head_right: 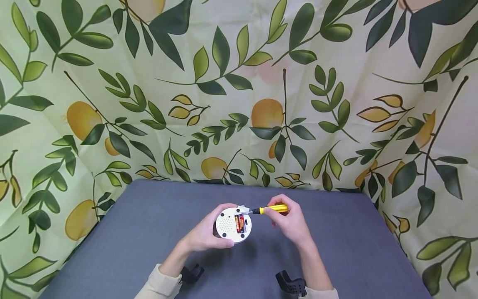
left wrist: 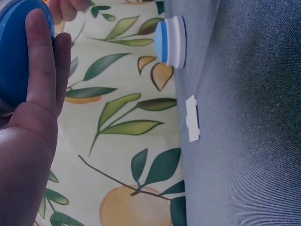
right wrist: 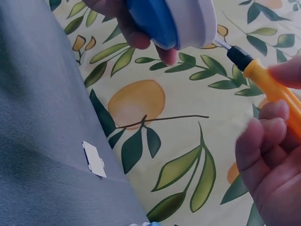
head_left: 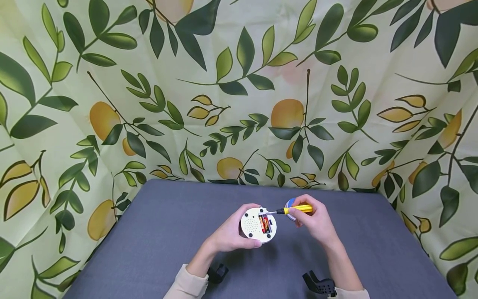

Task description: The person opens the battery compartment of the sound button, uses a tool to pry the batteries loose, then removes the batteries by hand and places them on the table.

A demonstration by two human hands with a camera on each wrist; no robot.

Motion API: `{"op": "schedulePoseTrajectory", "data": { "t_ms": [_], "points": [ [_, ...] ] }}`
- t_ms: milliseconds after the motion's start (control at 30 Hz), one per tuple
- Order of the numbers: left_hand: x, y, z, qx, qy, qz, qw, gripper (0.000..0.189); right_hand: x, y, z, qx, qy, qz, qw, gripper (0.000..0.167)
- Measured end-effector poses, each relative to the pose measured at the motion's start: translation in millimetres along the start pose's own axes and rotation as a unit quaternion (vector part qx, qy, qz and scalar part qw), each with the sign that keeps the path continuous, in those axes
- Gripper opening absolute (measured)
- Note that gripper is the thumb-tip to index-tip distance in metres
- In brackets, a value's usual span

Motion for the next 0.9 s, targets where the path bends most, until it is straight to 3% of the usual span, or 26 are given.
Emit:
{"op": "schedulePoseTrajectory", "data": {
  "t_ms": [200,767,900],
  "points": [
    [0.4,0.0,-1.8,0.010,0.004,0.008,0.9999,0.088,-4.1,-0.1,1.7,-0.007,0.009,-0.008,0.9999,0.008],
    [0.5,-0.7,-3.4,0.018,-0.009,0.006,0.9998,0.088,-10.4,-0.7,2.1,-0.005,-0.054,-0.119,0.9914,0.015],
    [0.7,-0.1,-3.3,0.017,-0.009,0.007,0.9998,0.087,-11.3,-0.5,2.4,-0.007,-0.059,-0.126,0.9903,0.017]
  ]
}}
Point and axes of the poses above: each hand's wrist, its own y-axis away from the middle knuckle, its own z-axis out of the back of the hand, x = y × z, the point moved 3 cm from there along -y, towards the middle knuckle, and after that the axes turned 8 degrees about -y, right-handed, at the moved point
